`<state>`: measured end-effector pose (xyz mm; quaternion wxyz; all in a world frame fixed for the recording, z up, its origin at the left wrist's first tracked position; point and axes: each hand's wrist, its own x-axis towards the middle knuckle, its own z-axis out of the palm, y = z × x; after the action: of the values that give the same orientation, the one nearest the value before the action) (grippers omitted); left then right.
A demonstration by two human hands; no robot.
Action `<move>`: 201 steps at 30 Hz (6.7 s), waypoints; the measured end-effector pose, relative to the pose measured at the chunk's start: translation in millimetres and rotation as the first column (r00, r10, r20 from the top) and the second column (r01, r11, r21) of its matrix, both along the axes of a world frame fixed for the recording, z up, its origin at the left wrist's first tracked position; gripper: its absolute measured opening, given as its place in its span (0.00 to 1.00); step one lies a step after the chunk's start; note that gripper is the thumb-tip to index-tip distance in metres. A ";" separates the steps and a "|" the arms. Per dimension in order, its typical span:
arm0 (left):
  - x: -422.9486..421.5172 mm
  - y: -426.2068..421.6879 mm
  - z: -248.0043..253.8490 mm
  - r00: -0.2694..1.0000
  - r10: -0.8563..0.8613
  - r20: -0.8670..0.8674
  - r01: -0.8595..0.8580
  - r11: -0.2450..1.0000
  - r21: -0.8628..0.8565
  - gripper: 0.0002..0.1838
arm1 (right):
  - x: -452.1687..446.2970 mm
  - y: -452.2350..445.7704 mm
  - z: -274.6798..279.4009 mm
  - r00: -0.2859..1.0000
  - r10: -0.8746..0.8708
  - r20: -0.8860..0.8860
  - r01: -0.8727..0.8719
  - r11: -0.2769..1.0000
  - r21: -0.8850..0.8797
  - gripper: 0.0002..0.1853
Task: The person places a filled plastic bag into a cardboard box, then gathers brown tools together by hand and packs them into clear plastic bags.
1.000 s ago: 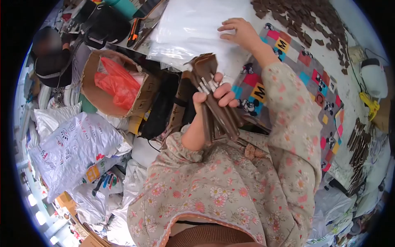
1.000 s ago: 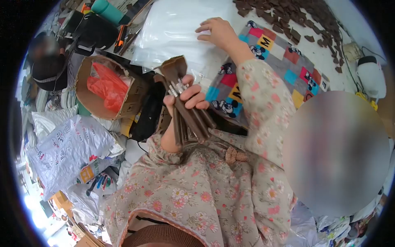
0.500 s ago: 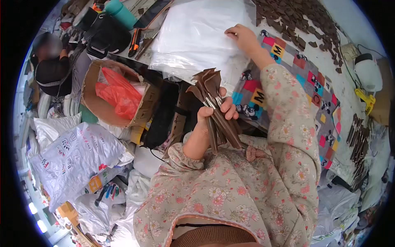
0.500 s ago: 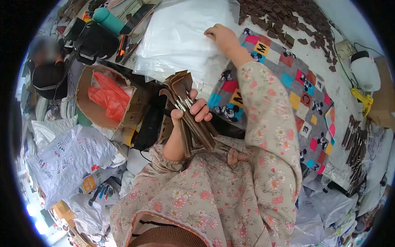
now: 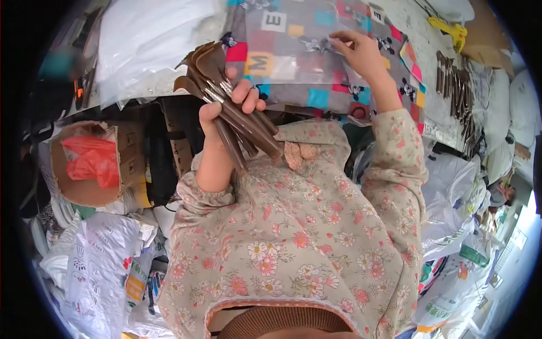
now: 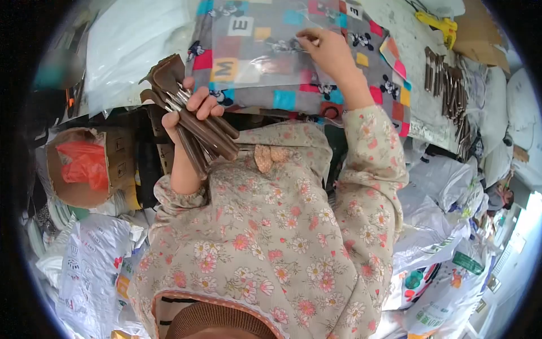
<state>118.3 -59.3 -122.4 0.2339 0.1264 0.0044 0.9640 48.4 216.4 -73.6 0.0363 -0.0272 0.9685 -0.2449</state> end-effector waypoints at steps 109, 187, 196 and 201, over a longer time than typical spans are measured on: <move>-92.0 128.6 44.2 0.682 0.588 -0.435 -0.656 0.228 -0.720 0.22 | 23.9 355.8 -29.3 0.628 -0.596 -0.500 0.742 0.267 0.614 0.55; -75.9 153.2 20.3 0.784 -0.349 -0.514 -0.360 0.418 -0.834 0.27 | 46.5 -18.2 -39.5 0.655 -0.634 -0.411 -0.161 0.415 -0.896 0.19; -83.9 151.3 12.8 0.814 -0.359 -0.457 -0.326 0.370 -0.870 0.26 | 58.5 7.9 -15.9 0.686 -0.702 -0.191 -0.120 0.149 -0.981 0.09; -83.8 149.6 11.5 0.804 -0.313 -0.506 -0.436 0.267 -0.859 0.25 | 59.3 5.1 -12.5 0.727 -0.657 -0.200 0.046 0.337 -0.940 0.12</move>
<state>34.6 90.2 -111.0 0.2060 0.2505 0.6631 0.6746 107.7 221.5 -86.1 -0.3233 0.1116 0.6280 -0.6990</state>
